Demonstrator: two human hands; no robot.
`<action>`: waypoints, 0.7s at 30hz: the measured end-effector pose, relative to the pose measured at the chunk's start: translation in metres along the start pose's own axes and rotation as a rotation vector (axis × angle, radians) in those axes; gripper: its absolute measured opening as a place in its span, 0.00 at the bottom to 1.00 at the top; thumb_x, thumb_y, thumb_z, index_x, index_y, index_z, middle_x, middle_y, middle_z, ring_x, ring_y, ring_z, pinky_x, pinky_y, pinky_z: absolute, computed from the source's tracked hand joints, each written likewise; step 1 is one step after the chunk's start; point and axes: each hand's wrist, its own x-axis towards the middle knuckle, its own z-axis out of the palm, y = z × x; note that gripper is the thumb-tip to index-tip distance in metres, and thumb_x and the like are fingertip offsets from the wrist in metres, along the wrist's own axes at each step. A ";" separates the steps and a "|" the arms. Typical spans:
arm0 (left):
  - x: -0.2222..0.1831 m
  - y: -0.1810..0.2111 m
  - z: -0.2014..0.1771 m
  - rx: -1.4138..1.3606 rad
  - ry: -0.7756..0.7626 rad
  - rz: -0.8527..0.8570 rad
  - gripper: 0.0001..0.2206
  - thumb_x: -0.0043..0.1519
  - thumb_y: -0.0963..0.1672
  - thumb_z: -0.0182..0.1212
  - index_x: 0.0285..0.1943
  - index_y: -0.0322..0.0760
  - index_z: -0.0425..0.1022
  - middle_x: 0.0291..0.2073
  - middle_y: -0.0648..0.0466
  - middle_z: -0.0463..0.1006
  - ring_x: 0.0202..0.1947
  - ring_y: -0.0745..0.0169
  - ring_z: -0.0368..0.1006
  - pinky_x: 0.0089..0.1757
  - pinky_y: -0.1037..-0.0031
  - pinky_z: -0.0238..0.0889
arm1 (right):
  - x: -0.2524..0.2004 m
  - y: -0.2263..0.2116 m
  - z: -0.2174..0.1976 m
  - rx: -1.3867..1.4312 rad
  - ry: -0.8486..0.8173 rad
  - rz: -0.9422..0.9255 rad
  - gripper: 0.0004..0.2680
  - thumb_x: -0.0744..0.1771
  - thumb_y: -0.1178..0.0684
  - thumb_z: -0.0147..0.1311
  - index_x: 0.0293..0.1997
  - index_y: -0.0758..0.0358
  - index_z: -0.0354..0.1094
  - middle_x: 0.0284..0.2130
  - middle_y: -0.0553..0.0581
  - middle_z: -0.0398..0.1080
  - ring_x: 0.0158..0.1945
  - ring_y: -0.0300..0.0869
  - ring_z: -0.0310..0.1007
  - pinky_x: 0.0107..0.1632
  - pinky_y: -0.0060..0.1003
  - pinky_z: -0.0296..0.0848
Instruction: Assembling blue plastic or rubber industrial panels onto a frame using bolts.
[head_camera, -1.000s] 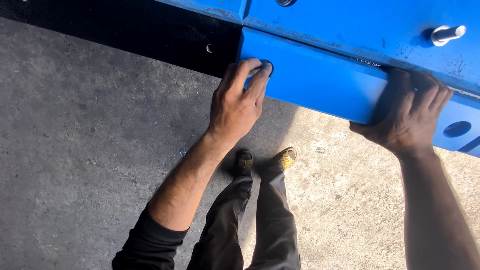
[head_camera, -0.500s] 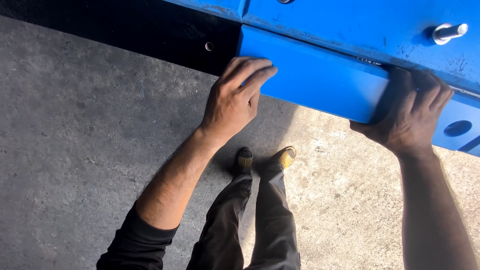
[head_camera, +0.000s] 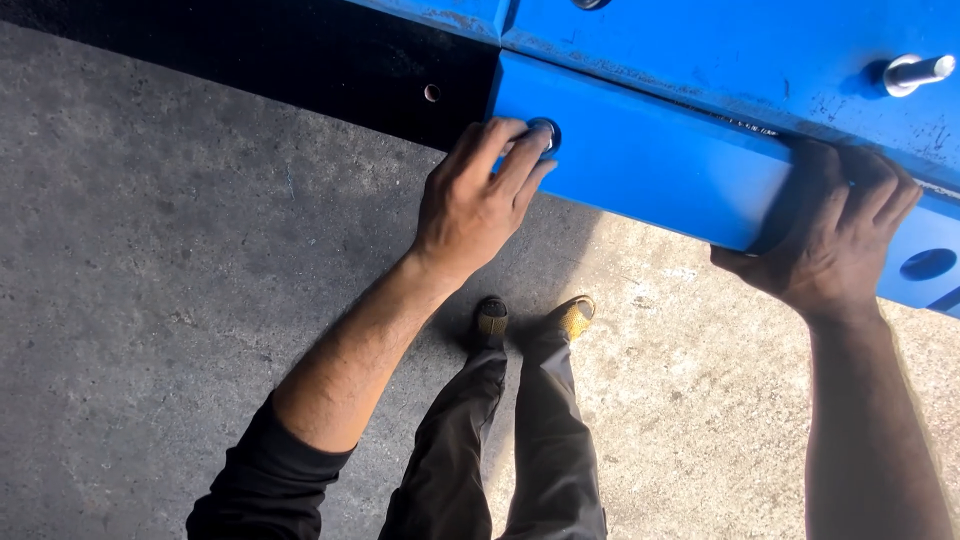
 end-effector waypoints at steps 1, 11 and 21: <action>-0.002 -0.003 0.007 0.009 -0.030 0.000 0.15 0.66 0.43 0.72 0.59 0.32 0.77 0.51 0.51 0.73 0.49 0.60 0.73 0.48 0.76 0.76 | -0.008 0.005 0.007 -0.012 -0.021 0.014 0.37 0.61 0.27 0.68 0.71 0.60 0.55 0.59 0.63 0.49 0.65 0.54 0.49 0.68 0.54 0.57; 0.006 0.004 0.002 0.032 -0.021 0.013 0.14 0.64 0.42 0.74 0.55 0.31 0.78 0.49 0.48 0.74 0.48 0.57 0.73 0.43 0.76 0.75 | 0.002 -0.001 -0.004 0.017 -0.007 0.020 0.39 0.61 0.30 0.70 0.72 0.60 0.51 0.60 0.64 0.49 0.64 0.55 0.50 0.67 0.56 0.57; 0.008 0.021 -0.015 -0.026 0.076 -0.054 0.21 0.61 0.43 0.78 0.62 0.35 0.77 0.62 0.46 0.64 0.61 0.51 0.68 0.56 0.64 0.75 | -0.017 0.017 0.014 -0.029 -0.097 0.078 0.45 0.56 0.28 0.70 0.76 0.62 0.49 0.60 0.68 0.53 0.66 0.58 0.51 0.67 0.65 0.55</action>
